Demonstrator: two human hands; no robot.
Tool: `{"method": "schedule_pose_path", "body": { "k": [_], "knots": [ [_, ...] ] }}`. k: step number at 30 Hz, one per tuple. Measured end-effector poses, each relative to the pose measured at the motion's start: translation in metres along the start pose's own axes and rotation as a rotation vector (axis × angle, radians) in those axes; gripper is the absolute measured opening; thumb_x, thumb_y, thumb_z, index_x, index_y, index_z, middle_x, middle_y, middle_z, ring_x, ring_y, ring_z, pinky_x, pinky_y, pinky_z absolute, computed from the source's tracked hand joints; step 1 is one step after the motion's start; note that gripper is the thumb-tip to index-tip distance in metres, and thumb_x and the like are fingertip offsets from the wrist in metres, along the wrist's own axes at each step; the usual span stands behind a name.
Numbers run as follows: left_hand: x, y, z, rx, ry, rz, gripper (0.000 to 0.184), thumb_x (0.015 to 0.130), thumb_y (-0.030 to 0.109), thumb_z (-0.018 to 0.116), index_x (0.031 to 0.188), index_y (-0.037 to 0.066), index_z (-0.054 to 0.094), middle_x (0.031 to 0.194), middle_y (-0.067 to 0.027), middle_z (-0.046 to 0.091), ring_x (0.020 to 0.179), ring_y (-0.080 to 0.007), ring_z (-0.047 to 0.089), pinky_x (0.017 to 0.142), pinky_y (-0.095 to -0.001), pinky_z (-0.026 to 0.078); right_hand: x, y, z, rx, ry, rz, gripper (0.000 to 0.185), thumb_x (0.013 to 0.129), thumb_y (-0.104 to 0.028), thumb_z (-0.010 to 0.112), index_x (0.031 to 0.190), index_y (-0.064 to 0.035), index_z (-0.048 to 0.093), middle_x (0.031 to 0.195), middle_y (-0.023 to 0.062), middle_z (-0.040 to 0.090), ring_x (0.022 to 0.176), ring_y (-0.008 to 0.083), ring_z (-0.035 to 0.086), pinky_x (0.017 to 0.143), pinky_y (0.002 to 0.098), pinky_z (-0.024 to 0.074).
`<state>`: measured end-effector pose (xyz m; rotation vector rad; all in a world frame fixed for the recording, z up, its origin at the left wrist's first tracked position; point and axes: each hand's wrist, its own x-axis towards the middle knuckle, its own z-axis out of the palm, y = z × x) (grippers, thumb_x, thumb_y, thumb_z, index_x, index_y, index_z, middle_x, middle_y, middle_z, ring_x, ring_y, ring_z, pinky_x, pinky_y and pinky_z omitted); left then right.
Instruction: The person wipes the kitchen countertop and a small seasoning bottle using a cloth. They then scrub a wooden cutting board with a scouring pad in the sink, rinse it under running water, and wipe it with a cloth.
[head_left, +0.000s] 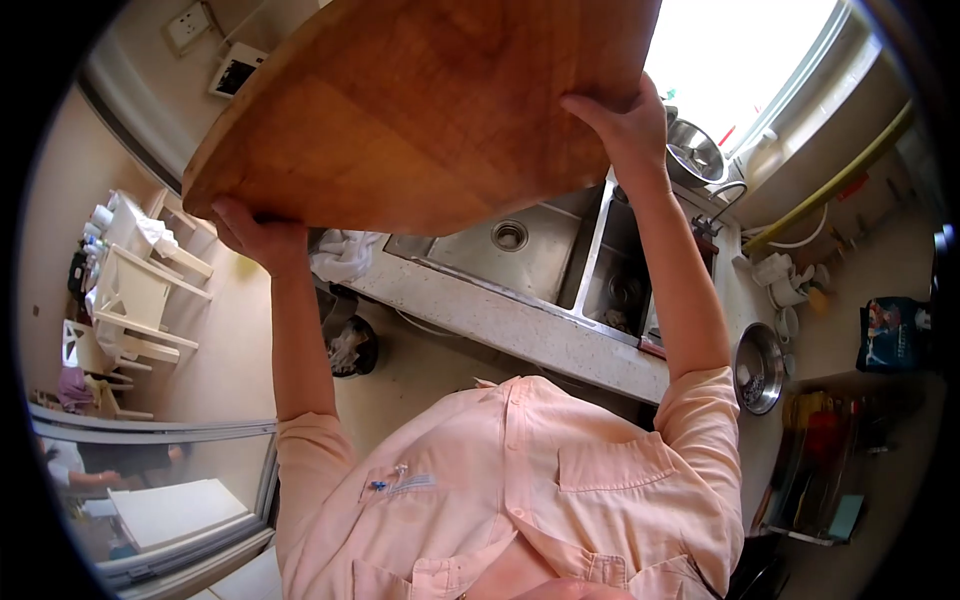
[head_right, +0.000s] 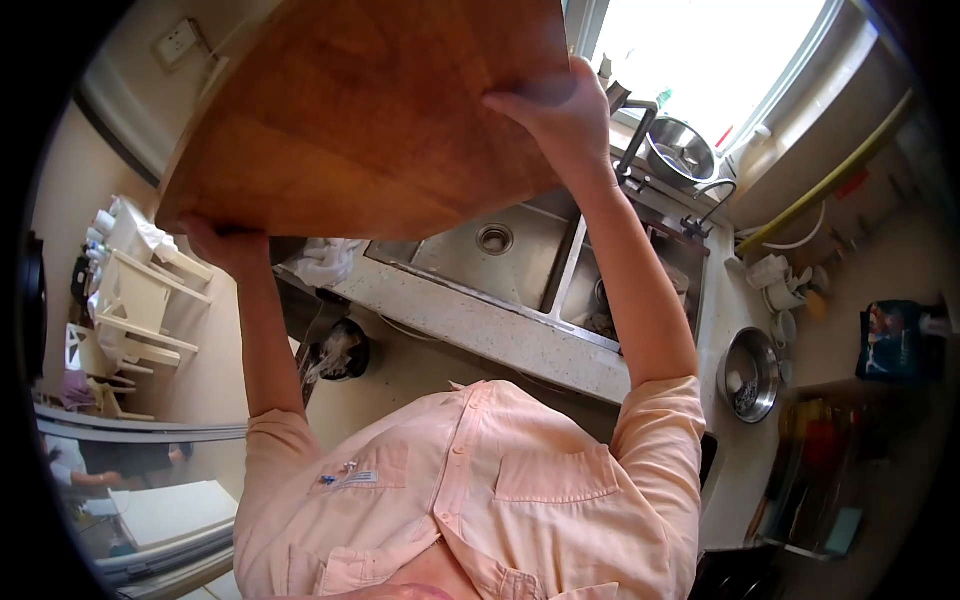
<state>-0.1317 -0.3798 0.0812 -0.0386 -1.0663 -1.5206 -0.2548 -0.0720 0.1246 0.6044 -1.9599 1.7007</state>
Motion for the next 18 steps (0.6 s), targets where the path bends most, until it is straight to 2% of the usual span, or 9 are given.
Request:
{"method": "schedule_pose_path", "body": {
  "k": [1,4,5,6,7,9,14,15,18],
  "knots": [
    [0.002,-0.005,-0.004,-0.016,0.006,0.001,0.058,0.086,0.047,0.043,0.113,-0.004,0.044,0.113,-0.0159,0.046,0.101,-0.0242,0.050,0.080,-0.0367,0.048,-0.004,0.000,-0.001,-0.015,0.013,-0.003,0.051,0.053,-0.024,0.083,0.089,-0.0028,0.054,0.085,0.0057,0.060,0.079,0.0143,0.056,0.072,0.0268,0.0462],
    [0.008,-0.022,-0.020,0.146,-0.024,0.047,0.054,0.086,0.043,0.044,0.114,-0.003,0.044,0.111,-0.0156,0.048,0.098,-0.0247,0.051,0.079,-0.0377,0.048,-0.023,-0.004,-0.007,-0.026,0.059,-0.013,0.049,0.054,-0.021,0.083,0.089,-0.0030,0.054,0.086,0.0052,0.059,0.078,0.0141,0.056,0.071,0.0275,0.0462],
    [0.004,-0.010,-0.002,-0.159,0.011,-0.033,0.049,0.086,0.038,0.046,0.112,-0.003,0.045,0.107,-0.0157,0.050,0.092,-0.0252,0.053,0.079,-0.0374,0.048,-0.030,-0.006,-0.008,-0.010,0.074,-0.018,0.048,0.054,-0.020,0.082,0.089,-0.0031,0.054,0.086,0.0050,0.058,0.078,0.0141,0.055,0.071,0.0277,0.0462],
    [0.002,-0.015,-0.007,0.019,-0.034,0.032,0.049,0.085,0.037,0.048,0.113,-0.004,0.044,0.106,-0.0153,0.051,0.091,-0.0254,0.054,0.078,-0.0367,0.048,-0.036,-0.007,-0.012,0.005,0.088,-0.022,0.048,0.054,-0.019,0.082,0.089,-0.0032,0.054,0.086,0.0048,0.058,0.078,0.0141,0.055,0.071,0.0279,0.0462],
    [-0.001,-0.024,-0.017,0.199,-0.080,0.096,0.048,0.085,0.035,0.050,0.113,-0.004,0.044,0.105,-0.0148,0.052,0.090,-0.0257,0.054,0.077,-0.0360,0.048,-0.041,-0.005,-0.017,0.042,0.075,0.079,0.048,0.056,-0.016,0.081,0.092,-0.0031,0.053,0.090,0.0055,0.058,0.082,0.0144,0.056,0.073,0.0278,0.0462],
    [-0.002,-0.020,-0.002,0.224,-0.149,0.114,0.048,0.083,0.033,0.053,0.112,-0.004,0.044,0.103,-0.0135,0.053,0.088,-0.0247,0.055,0.075,-0.0343,0.047,-0.057,0.001,-0.031,0.129,0.114,0.054,0.050,0.056,-0.014,0.080,0.096,-0.0021,0.052,0.092,0.0064,0.059,0.085,0.0150,0.056,0.075,0.0280,0.0461],
    [-0.038,-0.005,0.040,-0.212,-0.283,-0.160,0.045,0.081,0.028,0.058,0.108,-0.006,0.048,0.099,-0.0093,0.056,0.086,-0.0181,0.054,0.074,-0.0306,0.045,-0.084,0.009,-0.076,0.231,0.191,0.171,0.055,0.058,-0.002,0.075,0.106,0.0007,0.048,0.099,0.0097,0.058,0.090,0.0171,0.056,0.079,0.0282,0.0455],
    [-0.045,-0.003,0.056,-0.204,-0.263,-0.097,0.042,0.081,0.027,0.059,0.104,-0.007,0.050,0.096,-0.0076,0.056,0.084,-0.0140,0.053,0.073,-0.0288,0.044,-0.089,0.012,-0.086,0.240,0.214,0.106,0.054,0.059,0.002,0.073,0.107,0.0001,0.047,0.101,0.0097,0.058,0.091,0.0175,0.056,0.080,0.0280,0.0450],
    [-0.061,-0.007,0.076,-0.228,-0.407,-0.208,0.041,0.080,0.027,0.061,0.101,-0.006,0.051,0.094,-0.0065,0.056,0.083,-0.0129,0.052,0.072,-0.0261,0.042,-0.103,0.013,-0.122,0.275,0.314,0.138,0.054,0.061,0.003,0.071,0.108,-0.0001,0.046,0.101,0.0091,0.057,0.091,0.0177,0.056,0.081,0.0285,0.0447]
  ]
}}
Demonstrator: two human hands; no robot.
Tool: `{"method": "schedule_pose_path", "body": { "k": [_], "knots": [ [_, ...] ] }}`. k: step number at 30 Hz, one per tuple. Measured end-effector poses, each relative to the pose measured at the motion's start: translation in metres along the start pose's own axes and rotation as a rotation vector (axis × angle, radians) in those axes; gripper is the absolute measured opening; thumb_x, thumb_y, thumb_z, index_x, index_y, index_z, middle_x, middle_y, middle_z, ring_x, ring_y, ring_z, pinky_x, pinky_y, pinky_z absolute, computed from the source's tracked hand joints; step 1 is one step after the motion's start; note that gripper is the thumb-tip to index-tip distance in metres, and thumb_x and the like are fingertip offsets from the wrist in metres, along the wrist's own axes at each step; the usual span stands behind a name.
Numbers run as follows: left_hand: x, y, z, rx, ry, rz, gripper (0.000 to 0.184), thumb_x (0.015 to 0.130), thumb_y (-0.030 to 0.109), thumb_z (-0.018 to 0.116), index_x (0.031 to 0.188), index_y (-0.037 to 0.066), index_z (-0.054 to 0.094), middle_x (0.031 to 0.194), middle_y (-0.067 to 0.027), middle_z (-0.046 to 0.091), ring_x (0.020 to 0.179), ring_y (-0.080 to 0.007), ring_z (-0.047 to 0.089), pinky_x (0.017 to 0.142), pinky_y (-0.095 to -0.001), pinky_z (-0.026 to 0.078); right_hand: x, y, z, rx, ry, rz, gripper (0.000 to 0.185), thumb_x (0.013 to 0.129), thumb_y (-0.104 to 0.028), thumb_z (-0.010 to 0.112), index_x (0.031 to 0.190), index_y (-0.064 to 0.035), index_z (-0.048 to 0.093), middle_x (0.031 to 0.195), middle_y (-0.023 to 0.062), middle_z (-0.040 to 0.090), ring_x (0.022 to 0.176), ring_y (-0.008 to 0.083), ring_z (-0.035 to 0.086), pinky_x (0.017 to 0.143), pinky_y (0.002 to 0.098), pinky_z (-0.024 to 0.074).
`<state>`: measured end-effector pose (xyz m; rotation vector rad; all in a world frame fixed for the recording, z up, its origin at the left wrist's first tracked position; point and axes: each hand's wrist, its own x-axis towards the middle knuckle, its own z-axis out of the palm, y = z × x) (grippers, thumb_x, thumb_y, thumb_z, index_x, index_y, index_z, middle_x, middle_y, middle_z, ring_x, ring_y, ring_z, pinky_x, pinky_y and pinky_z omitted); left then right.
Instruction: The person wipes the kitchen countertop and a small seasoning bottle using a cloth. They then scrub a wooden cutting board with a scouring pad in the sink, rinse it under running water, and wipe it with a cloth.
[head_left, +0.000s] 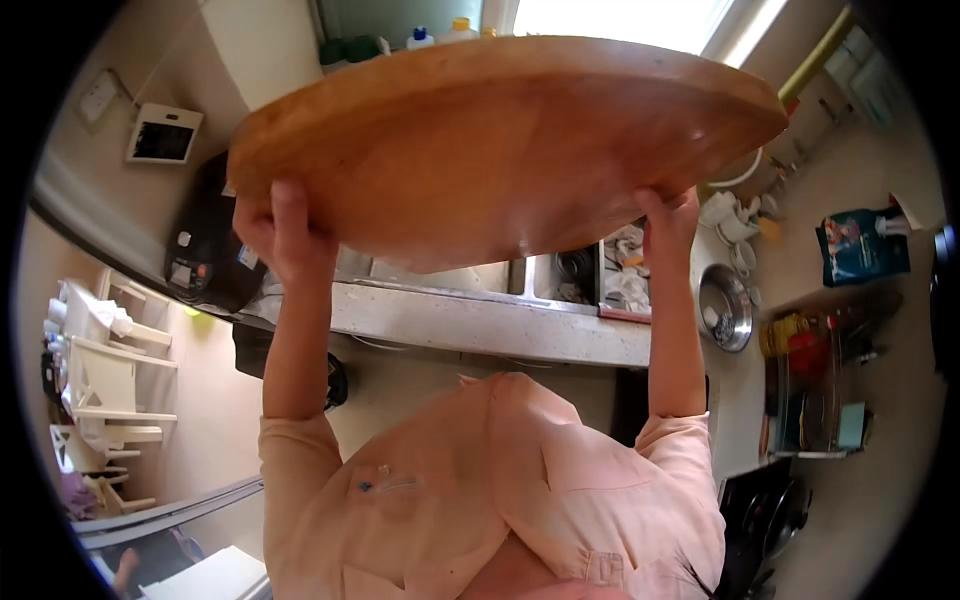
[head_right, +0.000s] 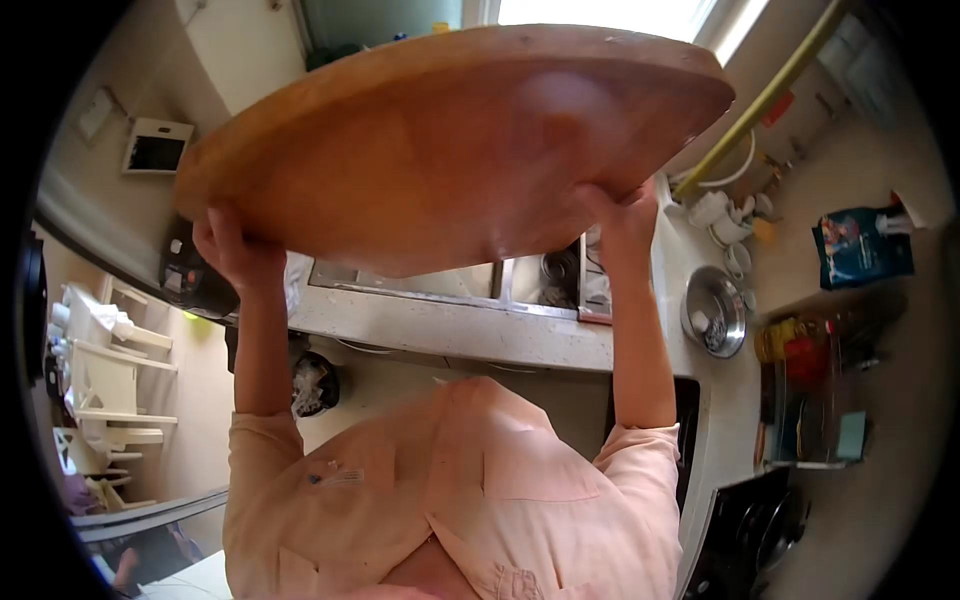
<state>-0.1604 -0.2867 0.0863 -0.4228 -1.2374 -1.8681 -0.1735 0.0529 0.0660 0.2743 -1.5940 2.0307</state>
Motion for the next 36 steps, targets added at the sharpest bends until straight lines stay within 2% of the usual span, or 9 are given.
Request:
{"method": "schedule_pose_path", "body": {
  "k": [4,11,18,21,24,27,30,31,36],
  "knots": [
    [-0.005,-0.014,0.049,0.128,-0.143,0.053,0.038,0.083,0.029,0.058,0.099,-0.005,0.053,0.092,-0.0080,0.058,0.083,-0.0139,0.054,0.075,-0.0276,0.043,0.004,-0.015,-0.051,0.009,0.113,0.015,0.053,0.063,0.005,0.070,0.109,-0.0001,0.045,0.103,0.0088,0.056,0.095,0.0176,0.054,0.084,0.0283,0.0426],
    [-0.036,-0.019,0.135,-0.158,-0.203,-0.133,0.032,0.077,0.020,0.067,0.098,-0.001,0.056,0.088,-0.0021,0.059,0.078,-0.0076,0.051,0.071,-0.0215,0.041,0.005,-0.036,-0.131,-0.100,0.177,-0.019,0.047,0.069,0.002,0.064,0.111,0.0013,0.044,0.109,0.0085,0.053,0.103,0.0180,0.050,0.091,0.0295,0.0371],
    [-0.059,-0.040,0.180,-0.114,-0.284,-0.167,0.029,0.078,0.019,0.067,0.097,-0.001,0.057,0.089,-0.0020,0.059,0.079,-0.0072,0.052,0.072,-0.0211,0.041,0.004,-0.027,-0.186,-0.129,0.205,0.064,0.046,0.072,0.000,0.061,0.114,0.0012,0.043,0.113,0.0088,0.052,0.105,0.0183,0.049,0.094,0.0307,0.0348],
    [-0.066,-0.048,0.191,-0.096,-0.261,-0.190,0.029,0.078,0.018,0.066,0.097,-0.001,0.057,0.089,-0.0022,0.060,0.080,-0.0077,0.052,0.072,-0.0215,0.041,0.008,-0.016,-0.200,-0.140,0.198,0.119,0.045,0.072,-0.001,0.061,0.114,0.0017,0.043,0.114,0.0091,0.052,0.106,0.0183,0.048,0.094,0.0306,0.0347],
    [-0.069,-0.058,0.190,-0.027,-0.235,-0.188,0.030,0.078,0.018,0.066,0.100,-0.001,0.057,0.090,-0.0029,0.060,0.081,-0.0087,0.053,0.073,-0.0224,0.042,0.016,-0.010,-0.197,-0.110,0.181,0.069,0.043,0.070,0.000,0.065,0.109,0.0018,0.046,0.107,0.0099,0.056,0.097,0.0175,0.054,0.085,0.0287,0.0419],
    [-0.067,-0.068,0.187,-0.006,-0.212,-0.191,0.032,0.078,0.018,0.065,0.103,-0.001,0.056,0.092,-0.0038,0.059,0.083,-0.0099,0.053,0.074,-0.0233,0.042,0.024,0.007,-0.201,-0.149,0.157,0.147,0.043,0.073,-0.001,0.060,0.113,0.0021,0.045,0.110,0.0091,0.054,0.102,0.0178,0.051,0.091,0.0296,0.0375],
    [-0.064,-0.077,0.181,0.006,-0.215,-0.221,0.033,0.078,0.016,0.063,0.105,-0.001,0.054,0.094,-0.0041,0.058,0.085,-0.0107,0.053,0.075,-0.0238,0.042,0.028,0.015,-0.195,-0.212,0.140,0.166,0.042,0.072,-0.001,0.059,0.112,0.0016,0.047,0.106,0.0085,0.056,0.098,0.0166,0.053,0.087,0.0290,0.0398],
    [-0.063,-0.077,0.181,0.004,-0.219,-0.242,0.033,0.078,0.015,0.062,0.106,-0.001,0.053,0.095,-0.0041,0.057,0.085,-0.0110,0.053,0.076,-0.0239,0.041,0.031,0.027,-0.203,-0.109,0.139,0.144,0.044,0.069,-0.001,0.068,0.108,-0.0005,0.048,0.099,0.0062,0.059,0.089,0.0153,0.057,0.081,0.0280,0.0451],
    [-0.056,-0.080,0.185,0.040,-0.272,-0.280,0.039,0.077,0.015,0.062,0.110,-0.001,0.050,0.097,-0.0050,0.056,0.088,-0.0128,0.053,0.078,-0.0246,0.041,0.043,0.031,-0.199,-0.035,0.071,0.126,0.050,0.070,0.003,0.065,0.114,-0.0023,0.042,0.106,0.0066,0.057,0.096,0.0154,0.055,0.084,0.0288,0.0438]
  ]
}}
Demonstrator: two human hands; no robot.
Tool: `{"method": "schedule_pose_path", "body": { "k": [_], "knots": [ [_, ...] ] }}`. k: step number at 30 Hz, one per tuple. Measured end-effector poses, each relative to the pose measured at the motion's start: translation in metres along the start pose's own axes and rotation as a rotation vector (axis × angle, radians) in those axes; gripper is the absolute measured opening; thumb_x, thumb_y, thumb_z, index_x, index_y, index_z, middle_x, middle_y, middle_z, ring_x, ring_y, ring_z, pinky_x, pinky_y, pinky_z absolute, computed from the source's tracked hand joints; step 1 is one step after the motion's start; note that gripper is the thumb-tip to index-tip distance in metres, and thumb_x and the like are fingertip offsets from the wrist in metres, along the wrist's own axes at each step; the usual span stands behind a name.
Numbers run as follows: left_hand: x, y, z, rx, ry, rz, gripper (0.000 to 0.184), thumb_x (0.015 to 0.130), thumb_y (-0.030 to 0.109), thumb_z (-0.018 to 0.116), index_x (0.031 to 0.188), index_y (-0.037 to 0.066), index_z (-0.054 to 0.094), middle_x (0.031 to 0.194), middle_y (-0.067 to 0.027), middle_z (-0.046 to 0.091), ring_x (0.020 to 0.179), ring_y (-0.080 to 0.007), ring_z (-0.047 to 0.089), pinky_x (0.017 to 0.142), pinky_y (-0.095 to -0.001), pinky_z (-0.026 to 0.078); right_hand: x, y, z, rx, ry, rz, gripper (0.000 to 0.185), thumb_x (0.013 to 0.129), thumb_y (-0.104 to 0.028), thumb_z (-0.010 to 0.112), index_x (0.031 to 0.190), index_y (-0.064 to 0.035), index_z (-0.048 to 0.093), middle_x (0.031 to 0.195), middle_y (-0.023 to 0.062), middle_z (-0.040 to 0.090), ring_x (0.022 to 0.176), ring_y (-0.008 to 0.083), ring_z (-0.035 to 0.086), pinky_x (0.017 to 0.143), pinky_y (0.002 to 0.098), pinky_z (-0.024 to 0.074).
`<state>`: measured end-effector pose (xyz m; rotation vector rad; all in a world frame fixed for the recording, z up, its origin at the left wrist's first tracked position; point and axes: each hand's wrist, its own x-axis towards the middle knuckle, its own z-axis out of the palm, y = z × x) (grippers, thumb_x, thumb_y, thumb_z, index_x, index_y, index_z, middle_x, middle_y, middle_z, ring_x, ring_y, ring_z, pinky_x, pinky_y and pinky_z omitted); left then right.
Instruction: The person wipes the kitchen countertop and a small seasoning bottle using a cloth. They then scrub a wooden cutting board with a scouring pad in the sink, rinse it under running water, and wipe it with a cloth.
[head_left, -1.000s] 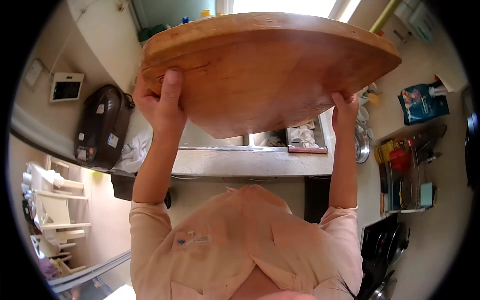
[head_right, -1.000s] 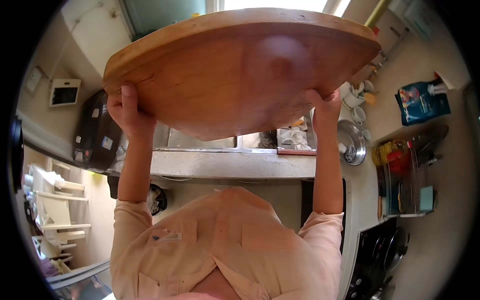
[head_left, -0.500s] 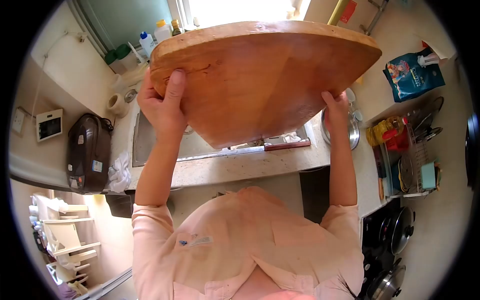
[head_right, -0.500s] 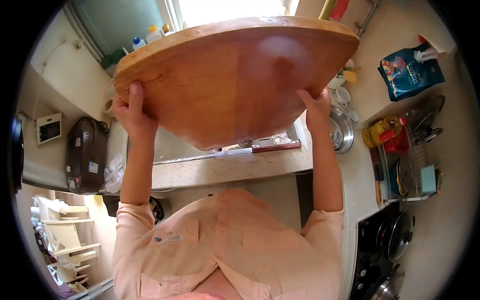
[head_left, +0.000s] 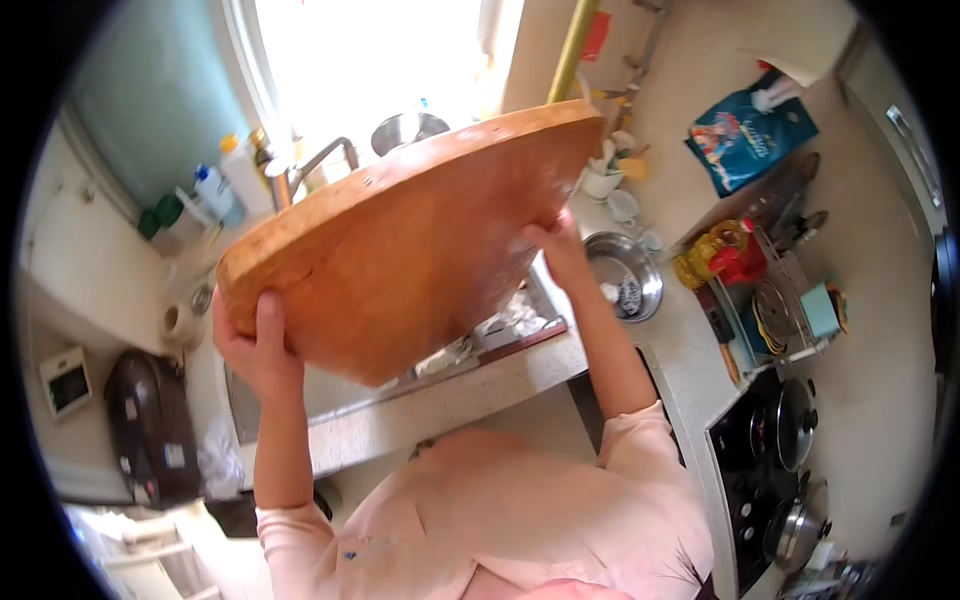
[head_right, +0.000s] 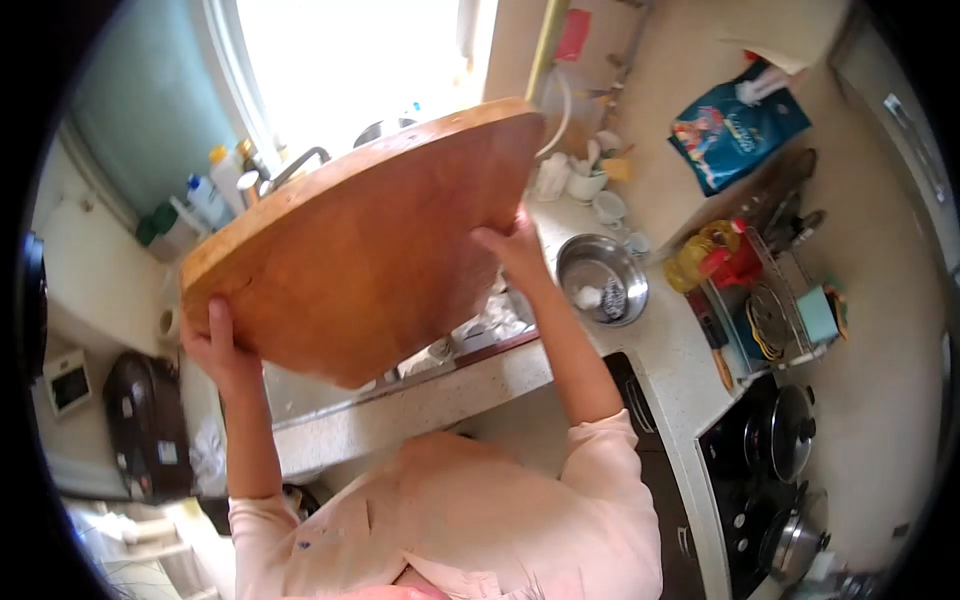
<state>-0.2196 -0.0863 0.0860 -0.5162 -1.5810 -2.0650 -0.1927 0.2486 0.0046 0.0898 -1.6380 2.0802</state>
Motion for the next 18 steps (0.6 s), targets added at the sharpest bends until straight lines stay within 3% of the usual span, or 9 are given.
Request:
{"method": "schedule_pose_path", "body": {
  "k": [4,7,10,12,16,18],
  "knots": [
    [0.004,-0.016,-0.023,0.037,-0.057,-0.082,0.045,0.080,0.022,0.059,0.116,-0.002,0.045,0.110,-0.0101,0.052,0.102,-0.0182,0.050,0.088,-0.0298,0.039,0.003,-0.003,0.008,-0.017,0.011,0.063,0.054,0.070,0.002,0.066,0.117,-0.0020,0.040,0.109,0.0063,0.055,0.099,0.0147,0.053,0.086,0.0289,0.0429],
    [0.016,-0.009,-0.043,0.097,-0.248,-0.096,0.048,0.081,0.022,0.058,0.119,-0.003,0.042,0.114,-0.0114,0.050,0.106,-0.0191,0.047,0.090,-0.0312,0.037,0.005,-0.002,0.011,-0.086,0.025,0.045,0.059,0.071,0.002,0.064,0.123,-0.0005,0.035,0.113,0.0079,0.053,0.103,0.0164,0.051,0.089,0.0300,0.0409],
    [0.036,0.024,-0.030,-0.055,-0.527,-0.108,0.052,0.076,0.019,0.064,0.118,-0.002,0.043,0.109,-0.0080,0.052,0.102,-0.0160,0.049,0.090,-0.0283,0.036,0.004,-0.006,0.011,-0.115,0.035,0.067,0.064,0.073,-0.002,0.064,0.127,0.0000,0.030,0.115,0.0091,0.052,0.106,0.0174,0.049,0.092,0.0311,0.0386],
    [0.047,0.050,-0.011,-0.023,-0.604,-0.067,0.048,0.075,0.017,0.064,0.115,-0.002,0.046,0.104,-0.0074,0.053,0.097,-0.0139,0.050,0.087,-0.0267,0.038,0.006,-0.001,0.008,-0.146,0.034,0.136,0.065,0.073,-0.003,0.064,0.128,0.0000,0.030,0.115,0.0091,0.052,0.106,0.0172,0.049,0.092,0.0313,0.0386],
    [0.071,0.062,-0.006,0.419,-0.749,0.012,0.035,0.073,0.011,0.065,0.102,-0.002,0.053,0.090,-0.0049,0.056,0.084,-0.0091,0.050,0.075,-0.0227,0.041,0.010,0.008,0.005,-0.193,0.010,0.089,0.056,0.076,-0.009,0.064,0.123,0.0004,0.036,0.113,0.0084,0.053,0.103,0.0157,0.050,0.090,0.0301,0.0397],
    [0.067,0.065,0.000,0.380,-0.726,-0.005,0.028,0.072,0.009,0.065,0.096,-0.002,0.054,0.081,-0.0034,0.056,0.076,-0.0073,0.049,0.068,-0.0219,0.042,0.012,0.013,0.003,-0.165,0.012,0.015,0.054,0.077,-0.010,0.062,0.123,0.0002,0.036,0.112,0.0080,0.053,0.102,0.0154,0.050,0.090,0.0298,0.0392]
  ]
}}
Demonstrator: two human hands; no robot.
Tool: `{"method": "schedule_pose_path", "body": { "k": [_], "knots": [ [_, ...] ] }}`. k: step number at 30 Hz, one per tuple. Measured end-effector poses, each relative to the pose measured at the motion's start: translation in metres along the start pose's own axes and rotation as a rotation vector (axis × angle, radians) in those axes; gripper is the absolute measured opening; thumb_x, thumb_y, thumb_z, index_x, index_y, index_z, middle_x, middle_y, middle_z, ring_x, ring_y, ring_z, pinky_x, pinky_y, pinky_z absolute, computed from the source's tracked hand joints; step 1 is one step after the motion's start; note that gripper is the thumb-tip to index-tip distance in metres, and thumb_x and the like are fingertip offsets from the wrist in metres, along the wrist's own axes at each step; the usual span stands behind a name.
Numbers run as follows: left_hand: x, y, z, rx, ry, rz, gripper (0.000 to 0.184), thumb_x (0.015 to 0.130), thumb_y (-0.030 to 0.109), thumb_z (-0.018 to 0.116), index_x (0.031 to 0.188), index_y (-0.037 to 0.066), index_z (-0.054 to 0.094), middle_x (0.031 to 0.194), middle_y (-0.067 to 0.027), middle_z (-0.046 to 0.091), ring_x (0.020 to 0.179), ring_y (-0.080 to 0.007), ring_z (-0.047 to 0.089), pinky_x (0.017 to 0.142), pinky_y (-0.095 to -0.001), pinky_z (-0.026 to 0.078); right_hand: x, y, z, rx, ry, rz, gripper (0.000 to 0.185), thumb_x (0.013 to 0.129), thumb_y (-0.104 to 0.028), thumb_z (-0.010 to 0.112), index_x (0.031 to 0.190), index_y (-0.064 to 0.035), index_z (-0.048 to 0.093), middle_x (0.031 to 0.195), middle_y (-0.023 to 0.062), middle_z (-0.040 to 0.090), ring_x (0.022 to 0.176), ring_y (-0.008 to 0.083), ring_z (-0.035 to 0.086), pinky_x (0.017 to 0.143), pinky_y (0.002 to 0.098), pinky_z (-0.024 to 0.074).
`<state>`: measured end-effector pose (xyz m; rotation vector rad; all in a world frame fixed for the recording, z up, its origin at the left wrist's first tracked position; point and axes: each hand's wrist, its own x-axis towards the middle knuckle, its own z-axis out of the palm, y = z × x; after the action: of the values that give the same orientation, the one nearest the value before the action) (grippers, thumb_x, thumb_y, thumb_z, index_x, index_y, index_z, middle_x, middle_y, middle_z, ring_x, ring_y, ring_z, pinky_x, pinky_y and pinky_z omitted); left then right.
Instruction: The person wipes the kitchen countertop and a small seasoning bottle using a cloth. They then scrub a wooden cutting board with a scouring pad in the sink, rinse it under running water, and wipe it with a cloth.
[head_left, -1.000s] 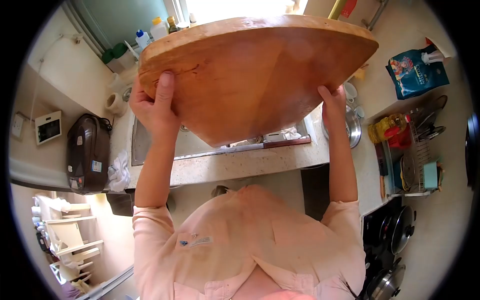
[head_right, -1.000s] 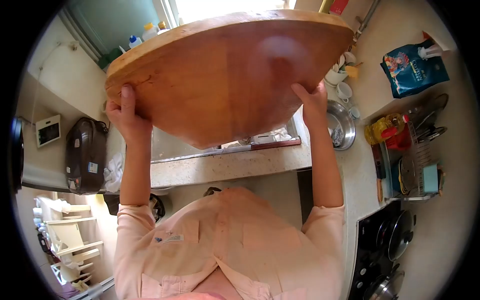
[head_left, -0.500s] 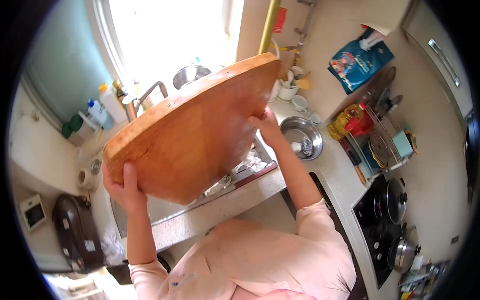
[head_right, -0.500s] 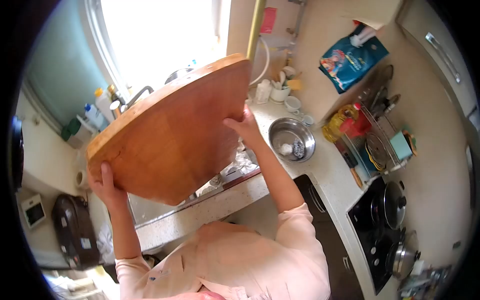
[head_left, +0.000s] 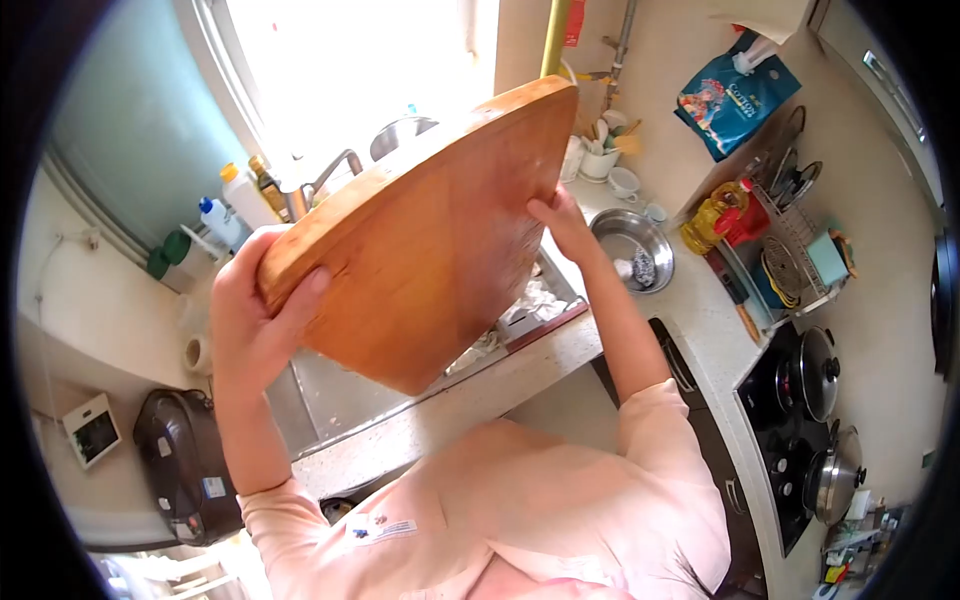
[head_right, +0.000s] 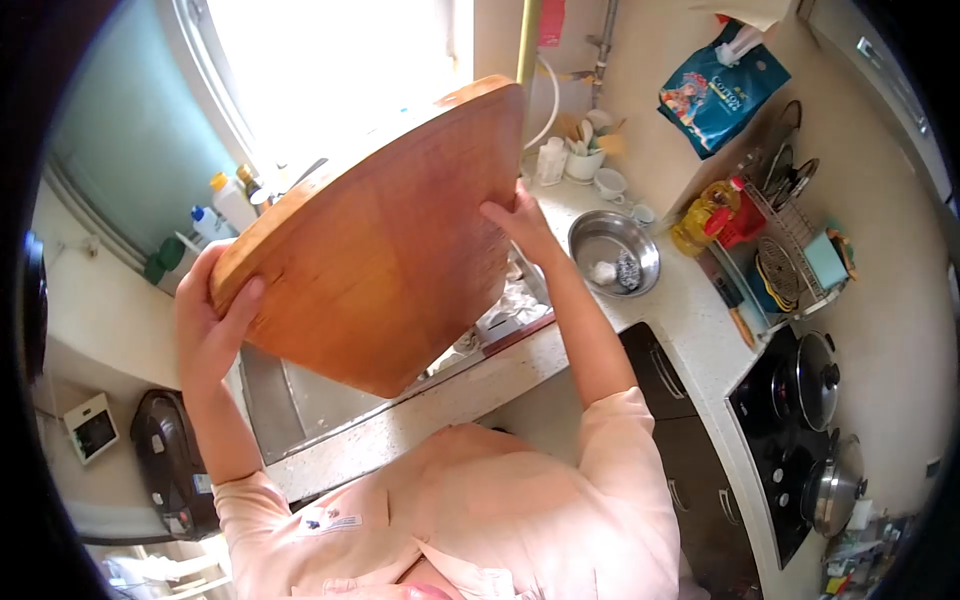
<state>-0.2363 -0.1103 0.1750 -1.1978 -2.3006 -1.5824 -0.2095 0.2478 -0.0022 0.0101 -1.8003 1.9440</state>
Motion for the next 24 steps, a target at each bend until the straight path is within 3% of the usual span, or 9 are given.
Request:
{"method": "schedule_pose_path", "body": {
  "k": [4,8,11,14,17,18,21,23,24],
  "knots": [
    [-0.005,0.021,0.013,0.049,-0.050,-0.026,0.027,0.071,0.008,0.065,0.094,-0.003,0.054,0.071,-0.0037,0.056,0.065,-0.0065,0.049,0.058,-0.0224,0.043,-0.003,0.002,0.000,0.122,0.025,0.052,0.049,0.080,-0.013,0.060,0.122,-0.0008,0.037,0.115,0.0073,0.051,0.105,0.0142,0.048,0.092,0.0292,0.0359],
    [-0.014,0.037,0.025,0.165,-0.045,0.221,0.034,0.069,0.013,0.065,0.099,0.000,0.055,0.071,-0.0141,0.059,0.060,-0.0216,0.058,0.059,-0.0275,0.046,0.002,0.015,0.001,0.150,-0.003,0.043,0.049,0.081,-0.018,0.060,0.121,-0.0017,0.037,0.113,0.0071,0.052,0.105,0.0142,0.047,0.092,0.0292,0.0353],
    [-0.024,0.043,0.029,0.178,-0.045,0.162,0.035,0.069,0.013,0.064,0.100,0.000,0.054,0.073,-0.0157,0.060,0.063,-0.0259,0.060,0.060,-0.0292,0.047,-0.001,0.008,0.011,0.149,0.027,0.083,0.051,0.080,-0.021,0.062,0.121,-0.0018,0.037,0.113,0.0085,0.051,0.104,0.0145,0.047,0.092,0.0292,0.0360],
    [-0.030,0.041,0.032,0.201,0.001,0.183,0.035,0.069,0.012,0.064,0.100,0.000,0.054,0.073,-0.0156,0.060,0.063,-0.0263,0.061,0.060,-0.0294,0.047,-0.001,0.008,0.014,-0.146,0.205,0.002,0.053,0.080,-0.023,0.063,0.121,-0.0019,0.038,0.113,0.0101,0.050,0.102,0.0154,0.048,0.091,0.0302,0.0368],
    [-0.033,0.041,0.032,0.205,0.031,0.192,0.035,0.069,0.012,0.064,0.099,0.000,0.054,0.073,-0.0160,0.060,0.064,-0.0279,0.061,0.059,-0.0299,0.047,-0.029,-0.013,0.006,-0.093,0.333,0.104,0.057,0.078,-0.033,0.064,0.121,-0.0076,0.038,0.109,0.0056,0.052,0.101,0.0124,0.048,0.087,0.0302,0.0388],
    [-0.032,0.040,0.032,0.201,0.044,0.195,0.034,0.069,0.012,0.064,0.099,0.000,0.054,0.073,-0.0162,0.060,0.064,-0.0285,0.061,0.059,-0.0302,0.047,-0.045,-0.014,-0.001,0.031,0.338,0.177,0.049,0.079,-0.026,0.064,0.117,-0.0052,0.041,0.105,0.0065,0.053,0.095,0.0129,0.051,0.084,0.0279,0.0401],
    [-0.033,0.035,0.035,0.176,0.083,0.208,0.034,0.068,0.013,0.065,0.098,0.000,0.054,0.073,-0.0168,0.060,0.065,-0.0309,0.061,0.058,-0.0314,0.047,-0.097,0.064,-0.042,0.228,0.079,0.398,0.034,0.080,-0.027,0.063,0.105,-0.0078,0.050,0.088,0.0011,0.057,0.086,0.0124,0.056,0.074,0.0253,0.0440],
    [-0.035,0.037,0.034,0.200,0.089,0.197,0.034,0.068,0.013,0.065,0.097,0.000,0.054,0.074,-0.0173,0.060,0.066,-0.0324,0.061,0.058,-0.0321,0.048,-0.138,0.069,-0.027,-1.474,-0.171,0.411,0.024,0.071,-0.020,0.068,0.094,-0.0134,0.063,0.088,0.0041,0.061,0.086,0.0226,0.058,0.081,0.0441,0.0411],
    [-0.034,0.038,0.033,0.212,0.091,0.198,0.033,0.068,0.013,0.065,0.097,0.000,0.054,0.074,-0.0176,0.060,0.066,-0.0332,0.061,0.058,-0.0325,0.048,-0.154,0.092,-0.034,-1.518,-0.124,0.216,0.023,0.069,-0.016,0.066,0.092,-0.0174,0.066,0.090,0.0045,0.063,0.088,0.0266,0.058,0.086,0.0514,0.0355]
  ]
}}
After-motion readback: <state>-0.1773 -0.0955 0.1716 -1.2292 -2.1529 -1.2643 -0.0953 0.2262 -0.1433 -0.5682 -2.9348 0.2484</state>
